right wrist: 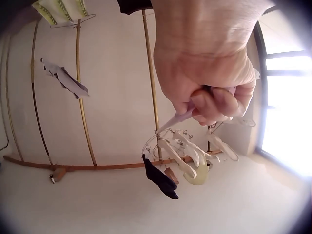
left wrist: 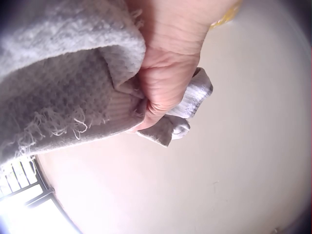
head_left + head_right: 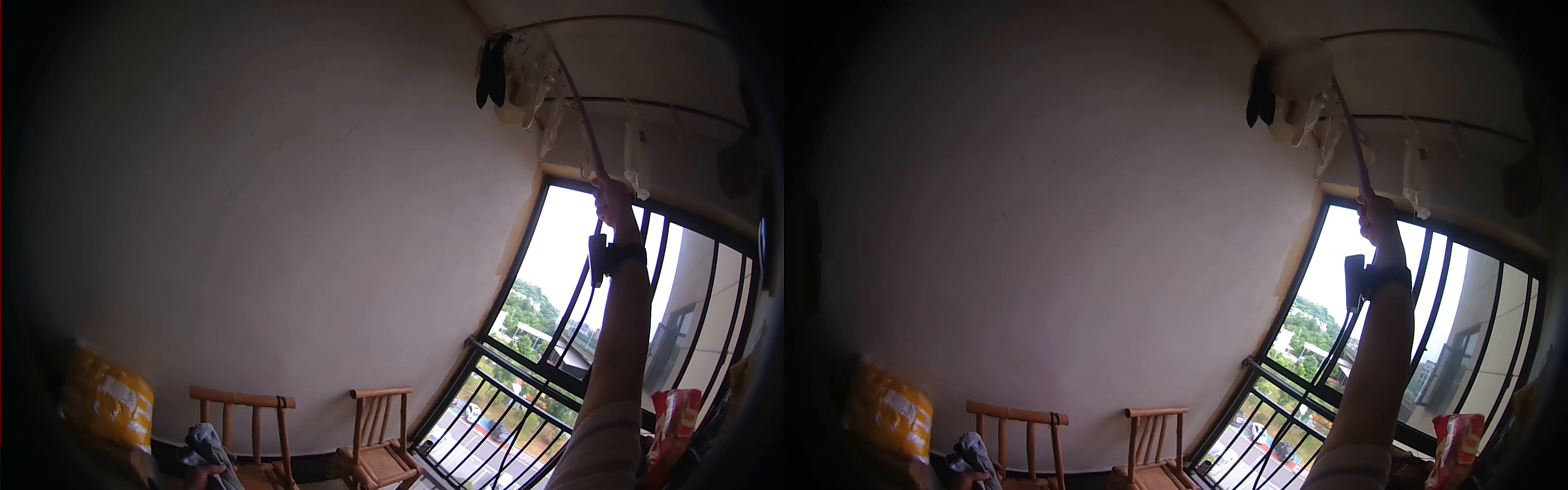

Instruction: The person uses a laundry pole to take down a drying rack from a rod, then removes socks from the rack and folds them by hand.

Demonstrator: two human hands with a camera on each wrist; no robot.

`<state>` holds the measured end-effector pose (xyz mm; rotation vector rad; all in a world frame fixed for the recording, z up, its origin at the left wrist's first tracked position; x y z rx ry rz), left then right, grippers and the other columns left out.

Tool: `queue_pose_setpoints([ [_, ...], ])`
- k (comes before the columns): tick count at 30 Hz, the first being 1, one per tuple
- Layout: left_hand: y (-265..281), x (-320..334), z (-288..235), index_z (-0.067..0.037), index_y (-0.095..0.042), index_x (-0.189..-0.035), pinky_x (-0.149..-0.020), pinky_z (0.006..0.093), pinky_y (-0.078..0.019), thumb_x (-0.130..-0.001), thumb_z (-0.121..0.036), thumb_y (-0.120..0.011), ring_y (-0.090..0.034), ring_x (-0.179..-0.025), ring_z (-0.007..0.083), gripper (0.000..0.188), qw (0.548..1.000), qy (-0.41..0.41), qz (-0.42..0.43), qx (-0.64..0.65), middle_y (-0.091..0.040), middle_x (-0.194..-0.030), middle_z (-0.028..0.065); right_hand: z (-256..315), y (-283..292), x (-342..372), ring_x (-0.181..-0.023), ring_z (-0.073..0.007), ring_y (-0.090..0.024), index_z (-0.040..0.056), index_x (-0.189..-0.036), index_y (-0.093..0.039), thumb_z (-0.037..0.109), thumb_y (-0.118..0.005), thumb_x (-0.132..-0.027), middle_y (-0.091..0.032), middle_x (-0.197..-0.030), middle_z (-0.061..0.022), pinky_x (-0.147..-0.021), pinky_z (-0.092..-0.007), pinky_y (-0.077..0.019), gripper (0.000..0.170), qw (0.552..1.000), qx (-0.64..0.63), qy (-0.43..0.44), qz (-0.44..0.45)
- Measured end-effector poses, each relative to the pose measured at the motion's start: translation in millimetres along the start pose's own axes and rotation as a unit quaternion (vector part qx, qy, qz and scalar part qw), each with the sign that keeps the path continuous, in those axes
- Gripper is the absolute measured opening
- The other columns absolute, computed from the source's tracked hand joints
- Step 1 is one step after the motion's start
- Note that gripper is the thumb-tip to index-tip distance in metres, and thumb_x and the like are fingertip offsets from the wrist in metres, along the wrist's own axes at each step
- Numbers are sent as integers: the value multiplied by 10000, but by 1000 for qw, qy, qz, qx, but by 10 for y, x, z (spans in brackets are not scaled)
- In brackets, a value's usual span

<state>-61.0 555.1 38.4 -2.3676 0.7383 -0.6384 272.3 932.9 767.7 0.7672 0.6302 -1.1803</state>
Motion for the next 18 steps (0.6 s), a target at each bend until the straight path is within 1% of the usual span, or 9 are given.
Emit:
queue_pose_setpoints([
  [1,6,8,9,-49,-566,-930,-634,266,-462,-666,-175,-621,-557,-673,167,298,1000,0,1,1,-570,-776,47,3,-16,-15,-327,-25,-269,124,-716,-453,468,-489,-842,-334,-472,70,-283,-202,-162,369,1000,1,0,1],
  [3,21,17,18,-49,-565,-932,-637,268,-463,-665,-172,-621,-558,-675,169,300,1000,-2,1,2,-570,-778,49,6,-56,-75,-303,-19,-254,131,-704,-466,523,-536,-790,-339,-448,72,-270,-186,-158,407,1000,-16,13,-23],
  [7,41,35,30,-47,-562,-936,-642,272,-464,-662,-166,-620,-560,-680,173,304,1000,-7,2,7,-571,-781,52,71,-158,-97,-306,-14,-268,128,-714,-472,537,-532,-786,-365,-454,69,-271,-181,-168,419,999,-14,-5,-39],
  [9,51,28,32,-47,-561,-938,-645,273,-464,-661,-163,-620,-560,-683,174,306,1000,-10,3,8,-572,-783,54,70,-209,-88,-314,-10,-281,122,-730,-473,551,-532,-778,-377,-459,68,-275,-177,-174,436,1000,-9,7,-6],
  [10,54,25,29,-46,-560,-939,-646,274,-464,-661,-162,-619,-561,-684,175,307,1000,-13,3,9,-572,-784,55,84,-251,-62,-314,-10,-281,122,-730,-473,551,-532,-778,-377,-459,68,-275,-177,-174,436,1000,-11,8,-5],
  [12,65,15,23,-46,-559,-941,-649,276,-465,-659,-159,-619,-562,-686,177,309,1000,-18,3,11,-573,-785,56,103,-343,-16,-342,-18,-304,77,-758,-472,543,-554,-770,-372,-481,54,-295,-183,-193,473,999,-46,-4,-5],
  [16,99,-2,-6,-44,-556,-945,-655,280,-466,-657,-153,-618,-563,-691,181,314,1000,-27,2,14,-574,-789,60,28,-415,-138,-344,-16,-314,81,-742,-474,539,-557,-770,-386,-487,48,-293,-179,-195,467,997,-72,12,-3],
  [18,118,-14,-32,-44,-555,-946,-658,282,-466,-656,-150,-618,-564,-694,183,316,999,-32,2,15,-574,-790,62,36,-461,-198,-347,-19,-330,84,-714,-472,532,-557,-773,-397,-488,42,-289,-176,-199,460,998,-55,9,-36],
])
Point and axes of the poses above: each hand's wrist, its own x-axis away from the middle knuckle, its own y-axis out of the back of the hand, z = x × y, the point moved 1 cm from there along -x, towards the middle knuckle
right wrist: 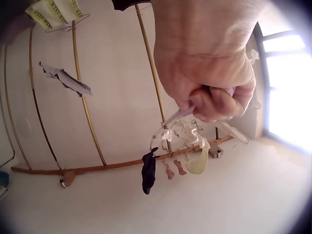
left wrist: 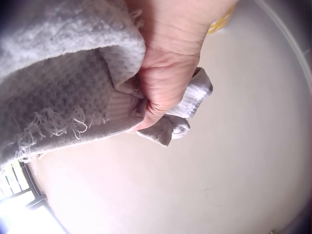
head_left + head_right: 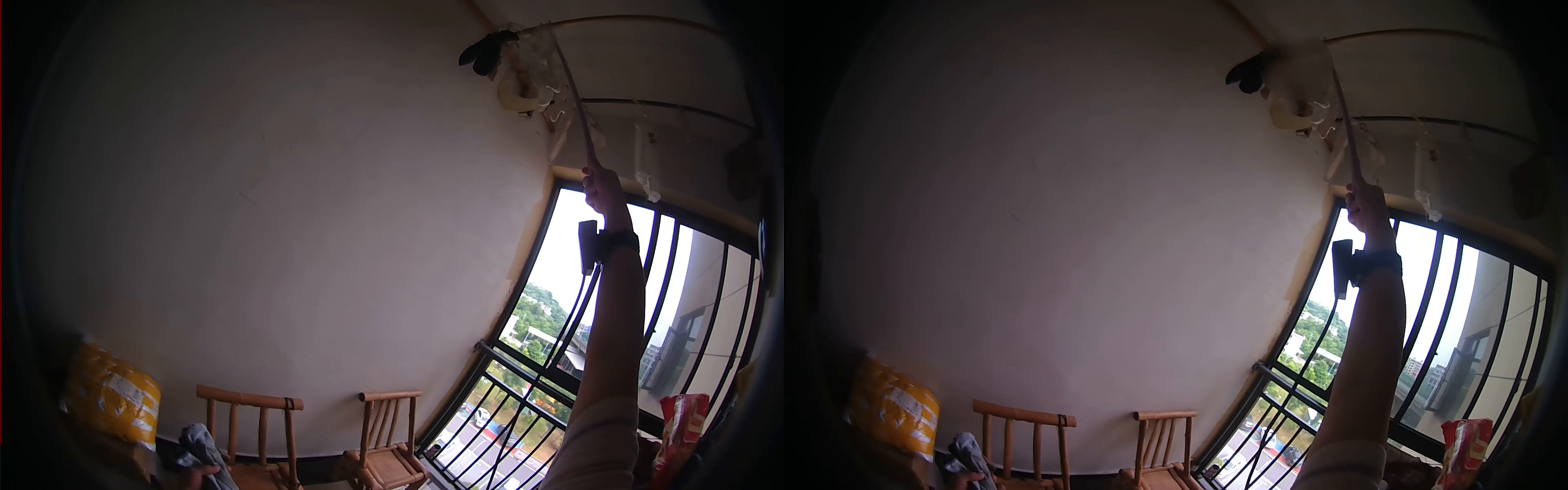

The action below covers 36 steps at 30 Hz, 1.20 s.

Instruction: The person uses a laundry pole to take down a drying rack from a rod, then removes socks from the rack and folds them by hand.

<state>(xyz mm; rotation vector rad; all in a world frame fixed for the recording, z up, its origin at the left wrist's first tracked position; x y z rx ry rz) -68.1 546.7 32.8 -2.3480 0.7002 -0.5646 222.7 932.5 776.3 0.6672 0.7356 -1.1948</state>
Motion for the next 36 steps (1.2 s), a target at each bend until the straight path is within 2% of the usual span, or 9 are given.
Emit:
queue_pose_setpoints([
  [7,70,-43,-31,-41,-550,-953,-667,288,-468,-652,-140,-616,-567,-703,189,324,1000,-8,-3,3,-576,-796,68,-28,-166,-95,-333,-20,-329,104,-769,-468,522,-518,-804,-410,-485,49,-286,-178,-223,423,1000,-1,14,18],
  [10,99,-63,-46,-40,-548,-956,-672,291,-468,-650,-136,-616,-568,-706,192,328,1000,-13,0,5,-577,-799,70,39,-162,88,-329,-19,-306,108,-760,-465,519,-520,-804,-384,-479,57,-283,-185,-195,418,1000,2,-20,4],
  [12,111,-83,-55,-40,-547,-958,-675,293,-469,-649,-133,-615,-569,-709,194,330,1000,-14,4,6,-577,-800,72,16,-61,141,-336,-34,-290,101,-675,-449,517,-530,-799,-359,-479,50,-281,-217,-176,441,1000,23,-6,-11],
  [16,93,-136,-68,-38,-544,-962,-680,296,-470,-646,-127,-614,-571,-714,198,335,1000,-14,18,6,-578,-804,76,-74,215,109,-336,-28,-294,104,-667,-446,516,-525,-802,-363,-481,50,-280,-209,-181,441,998,55,7,0],
  [22,48,-214,-73,-36,-540,-968,-689,302,-471,-643,-118,-613,-574,-721,203,343,999,-9,38,2,-580,-809,81,27,196,134,-338,-14,-297,103,-654,-451,518,-531,-797,-371,-485,52,-282,-189,-192,447,999,48,-8,-1],
  [24,43,-232,-57,-35,-539,-969,-691,304,-471,-641,-115,-613,-574,-724,205,346,999,-7,41,3,-580,-810,83,67,129,82,-296,-15,-249,135,-662,-452,576,-534,-761,-327,-433,87,-270,-185,-158,460,999,36,-6,4],
  [27,38,-265,-24,-34,-536,-972,-696,306,-472,-640,-111,-612,-576,-727,208,350,999,-5,45,6,-581,-813,85,178,78,86,-341,-18,-303,101,-698,-454,547,-544,-775,-372,-484,60,-294,-181,-195,461,998,49,-21,23],
  [31,31,-320,9,-33,-534,-976,-701,310,-473,-637,-105,-611,-577,-732,211,355,999,-4,52,10,-582,-816,89,191,1,53,-343,-18,-308,96,-715,-453,562,-550,-762,-377,-484,58,-298,-178,-196,478,998,49,-16,22],
  [36,53,-322,67,-31,-530,-981,-708,315,-474,-634,-98,-610,-579,-738,216,362,998,-6,56,10,-583,-820,93,61,-61,76,-342,-21,-319,96,-717,-463,549,-570,-755,-390,-483,51,-292,-180,-207,467,998,-26,-37,36],
])
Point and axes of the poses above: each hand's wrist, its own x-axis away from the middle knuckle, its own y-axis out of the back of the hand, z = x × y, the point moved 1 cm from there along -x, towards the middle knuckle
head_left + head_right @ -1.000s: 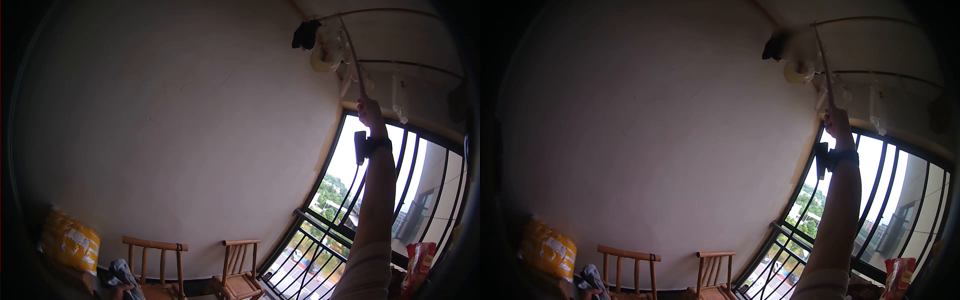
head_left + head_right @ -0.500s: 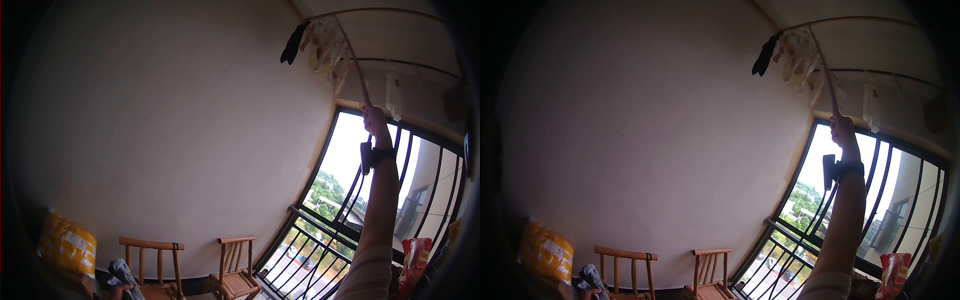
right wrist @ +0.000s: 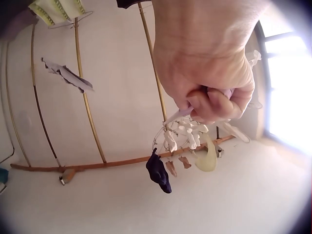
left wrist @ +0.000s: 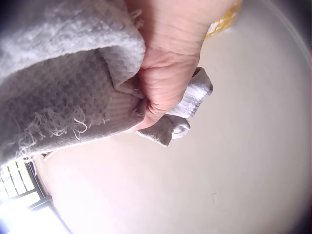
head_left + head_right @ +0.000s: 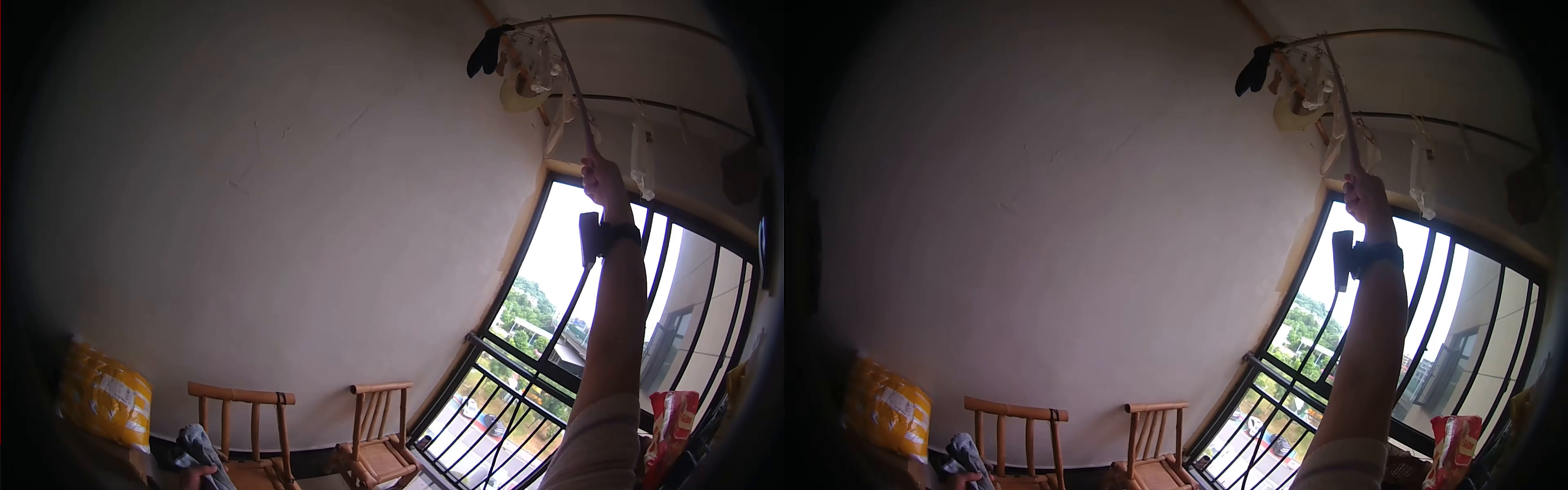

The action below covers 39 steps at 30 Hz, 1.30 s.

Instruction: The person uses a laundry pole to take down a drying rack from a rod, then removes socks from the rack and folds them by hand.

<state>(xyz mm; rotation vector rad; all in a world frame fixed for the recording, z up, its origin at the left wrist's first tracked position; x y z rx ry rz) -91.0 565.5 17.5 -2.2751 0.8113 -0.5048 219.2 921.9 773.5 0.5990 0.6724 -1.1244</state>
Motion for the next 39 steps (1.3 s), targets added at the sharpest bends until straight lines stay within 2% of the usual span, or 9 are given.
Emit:
queue_pose_setpoints([
  [9,-23,-132,-114,-28,-524,-990,-721,323,-476,-629,-85,-609,-583,-750,224,375,1000,-11,10,8,-586,-828,101,-19,-342,-258,-339,-33,-322,106,-664,-469,519,-591,-757,-389,-479,41,-302,-175,-226,440,995,-78,38,57],
  [12,-20,-149,-141,-27,-522,-993,-725,326,-476,-627,-80,-608,-585,-753,227,379,1000,-14,11,11,-586,-830,104,-2,-566,-215,-348,-35,-321,112,-668,-470,512,-588,-763,-389,-487,42,-311,-180,-233,428,996,-59,61,1],
  [19,46,-86,-202,-25,-517,-999,-735,332,-478,-623,-70,-607,-587,-762,234,390,1000,-16,5,16,-588,-836,110,-79,-832,-300,-363,-34,-321,118,-668,-470,475,-561,-800,-391,-502,45,-323,-180,-241,390,989,-122,75,25],
  [26,113,-47,-249,-22,-513,-1006,-745,338,-479,-619,-60,-605,-590,-771,240,400,1000,-15,10,17,-590,-842,116,-25,-942,-237,-367,-32,-310,102,-742,-479,427,-532,-836,-377,-506,51,-331,-173,-235,342,981,-156,100,53],
  [28,127,-39,-244,-22,-511,-1008,-748,340,-480,-617,-57,-605,-591,-773,242,403,1000,-13,14,18,-591,-844,118,28,-973,-169,-367,-32,-308,99,-758,-477,419,-529,-840,-374,-508,53,-334,-171,-235,335,978,-163,111,61],
  [31,147,-56,-253,-21,-509,-1011,-752,343,-480,-616,-53,-604,-593,-777,245,408,999,-12,26,15,-591,-846,120,53,-1020,5,-366,-30,-291,99,-772,-474,397,-527,-848,-354,-510,58,-334,-176,-225,312,970,-219,75,70],
  [33,163,-70,-278,-20,-508,-1013,-755,345,-481,-614,-50,-604,-593,-779,247,411,999,-9,36,9,-592,-848,122,16,-1070,173,-376,-27,-281,104,-776,-465,369,-534,-852,-337,-509,62,-345,-181,-222,284,961,-238,86,115],
  [36,264,-16,-300,-19,-506,-1016,-759,347,-482,-613,-45,-603,-595,-783,249,416,999,4,45,1,-593,-850,125,-129,-1208,548,-390,-25,-282,112,-765,-458,347,-541,-854,-332,-512,64,-363,-183,-226,265,957,-267,66,95],
  [39,367,100,-383,-18,-504,-1018,-763,350,-482,-611,-41,-603,-596,-787,252,420,998,19,58,-9,-593,-853,127,-362,-1329,1058,-413,-49,-339,122,-761,-448,311,-577,-836,-380,-544,49,-388,-209,-274,241,962,-251,44,96],
])
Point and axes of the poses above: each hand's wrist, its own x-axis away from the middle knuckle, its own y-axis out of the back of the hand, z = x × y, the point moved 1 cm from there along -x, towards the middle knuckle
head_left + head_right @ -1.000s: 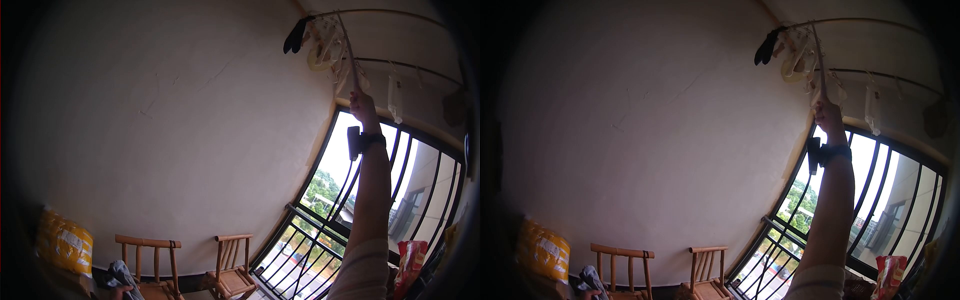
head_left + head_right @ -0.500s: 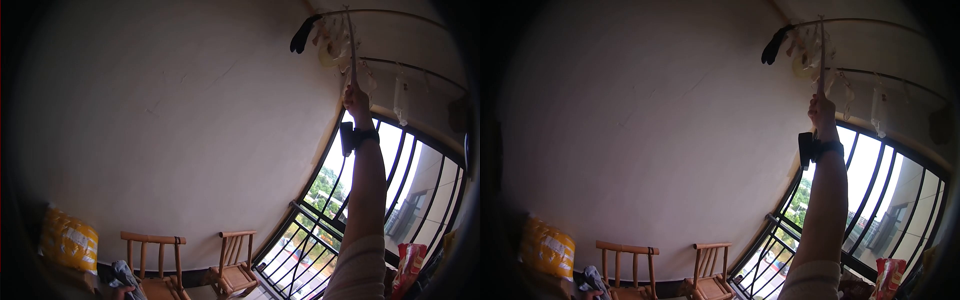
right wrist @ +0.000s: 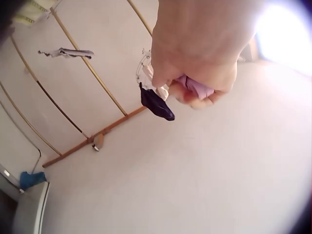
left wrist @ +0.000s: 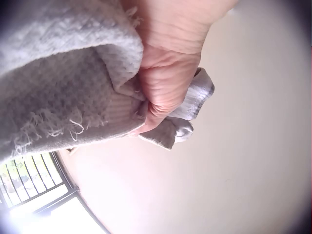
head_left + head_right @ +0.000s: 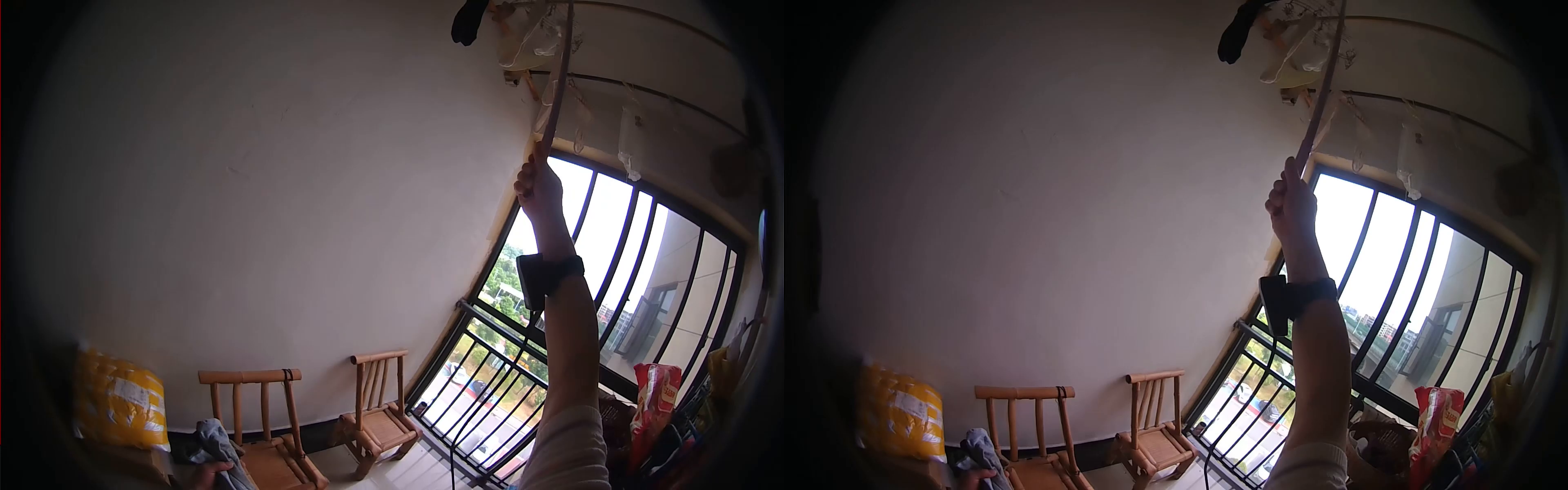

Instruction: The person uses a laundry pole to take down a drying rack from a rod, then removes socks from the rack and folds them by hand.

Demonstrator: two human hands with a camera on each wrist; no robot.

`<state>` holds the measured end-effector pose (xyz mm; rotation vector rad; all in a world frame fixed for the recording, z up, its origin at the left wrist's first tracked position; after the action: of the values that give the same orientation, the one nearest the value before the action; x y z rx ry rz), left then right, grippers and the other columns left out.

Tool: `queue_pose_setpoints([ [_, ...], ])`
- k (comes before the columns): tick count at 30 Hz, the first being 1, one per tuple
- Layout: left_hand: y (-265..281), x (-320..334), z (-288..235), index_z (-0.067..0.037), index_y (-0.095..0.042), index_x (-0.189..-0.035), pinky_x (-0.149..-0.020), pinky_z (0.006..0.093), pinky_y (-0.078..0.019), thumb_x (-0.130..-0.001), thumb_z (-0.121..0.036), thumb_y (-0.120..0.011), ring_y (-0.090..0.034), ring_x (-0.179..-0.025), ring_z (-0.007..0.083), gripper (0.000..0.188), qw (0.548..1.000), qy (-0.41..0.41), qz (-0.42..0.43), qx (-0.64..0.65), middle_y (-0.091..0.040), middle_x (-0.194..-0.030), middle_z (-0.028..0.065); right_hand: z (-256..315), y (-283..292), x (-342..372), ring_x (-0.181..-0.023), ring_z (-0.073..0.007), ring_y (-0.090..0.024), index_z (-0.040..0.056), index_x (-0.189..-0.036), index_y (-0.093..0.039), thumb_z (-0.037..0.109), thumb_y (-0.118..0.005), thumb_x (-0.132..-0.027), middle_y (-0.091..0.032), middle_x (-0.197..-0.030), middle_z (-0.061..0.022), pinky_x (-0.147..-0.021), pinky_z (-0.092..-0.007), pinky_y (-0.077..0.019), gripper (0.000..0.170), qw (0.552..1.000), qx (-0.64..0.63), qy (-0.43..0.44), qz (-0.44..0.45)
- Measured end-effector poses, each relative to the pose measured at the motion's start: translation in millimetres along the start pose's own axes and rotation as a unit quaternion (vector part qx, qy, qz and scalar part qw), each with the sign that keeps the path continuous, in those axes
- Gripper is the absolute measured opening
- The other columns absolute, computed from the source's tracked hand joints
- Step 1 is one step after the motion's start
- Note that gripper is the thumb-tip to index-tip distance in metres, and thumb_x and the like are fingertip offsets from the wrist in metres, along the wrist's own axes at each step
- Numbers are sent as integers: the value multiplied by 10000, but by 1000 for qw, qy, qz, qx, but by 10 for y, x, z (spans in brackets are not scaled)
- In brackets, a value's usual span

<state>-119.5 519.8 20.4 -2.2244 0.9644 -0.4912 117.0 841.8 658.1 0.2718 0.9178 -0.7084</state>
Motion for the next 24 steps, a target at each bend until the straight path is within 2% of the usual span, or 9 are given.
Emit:
queue_pose_setpoints([
  [4,159,180,-89,-17,-501,-1022,-769,354,-483,-608,-35,-602,-598,-792,256,426,999,29,13,-16,-594,-856,131,-169,146,426,-489,-139,-461,103,-817,-447,263,-592,-824,-444,-604,-8,-440,-298,-397,216,989,100,-91,-62],
  [7,324,399,-93,-16,-499,-1025,-773,357,-484,-607,-31,-601,-599,-795,259,431,997,66,15,-35,-595,-859,133,13,329,594,-497,-127,-458,89,-793,-467,206,-598,-816,-448,-608,1,-444,-293,-384,177,976,146,-132,-90],
  [9,388,674,-53,-15,-498,-1027,-776,358,-484,-605,-28,-601,-600,-798,260,434,995,92,7,-40,-596,-860,135,71,403,702,-446,-87,-370,116,-712,-452,197,-584,-814,-386,-556,38,-417,-276,-332,186,965,163,-138,-149],
  [11,274,842,-287,-23,-510,-1008,-737,363,-495,-596,-33,-603,-599,-781,262,423,998,57,-14,-16,-592,-844,133,65,470,1065,-399,-66,-303,143,-651,-430,183,-569,-802,-327,-503,61,-379,-256,-274,209,964,155,-144,-163],
  [12,285,931,-391,-26,-508,-1010,-722,352,-498,-597,-56,-610,-599,-769,255,426,998,37,-42,-31,-593,-846,132,-43,487,1427,-360,-57,-254,158,-592,-411,174,-556,-787,-281,-461,73,-343,-234,-212,244,965,135,-148,-171],
  [13,45,1080,-605,-34,-505,-1015,-709,347,-503,-597,-89,-626,-594,-761,245,439,997,-9,-59,-43,-588,-845,124,-275,610,1838,-336,-63,-243,150,-563,-405,184,-557,-783,-256,-439,69,-322,-228,-185,269,950,130,-210,-189],
  [18,328,1476,-1010,-65,-454,-1113,-800,334,-475,-655,-132,-617,-552,-866,203,490,991,-46,-124,18,-540,-947,89,-1096,704,3980,-312,-50,-328,93,-617,-485,87,-541,-802,-371,-440,39,-282,-203,-238,193,909,55,-383,-152],
  [21,136,1736,-1405,-70,-461,-1095,-731,313,-481,-689,-153,-617,-557,-766,188,443,990,-57,-116,-58,-568,-930,82,-1350,566,4831,-333,-33,-329,84,-632,-493,68,-552,-796,-392,-465,50,-302,-192,-251,175,888,43,-433,-146],
  [24,-183,1850,-1583,-65,-455,-1081,-750,309,-474,-698,-214,-645,-531,-807,155,452,989,-73,-110,-71,-559,-963,63,-1352,579,5351,-356,-25,-333,83,-640,-496,45,-547,-794,-393,-479,61,-323,-183,-256,167,873,-6,-471,-126],
])
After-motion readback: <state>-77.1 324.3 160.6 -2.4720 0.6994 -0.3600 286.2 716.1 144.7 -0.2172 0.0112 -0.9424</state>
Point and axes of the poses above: each hand's wrist, its own x-axis away from the middle knuckle, its own y-axis out of the back of the hand, z = x × y, the point moved 1 cm from there along -x, towards the middle knuckle
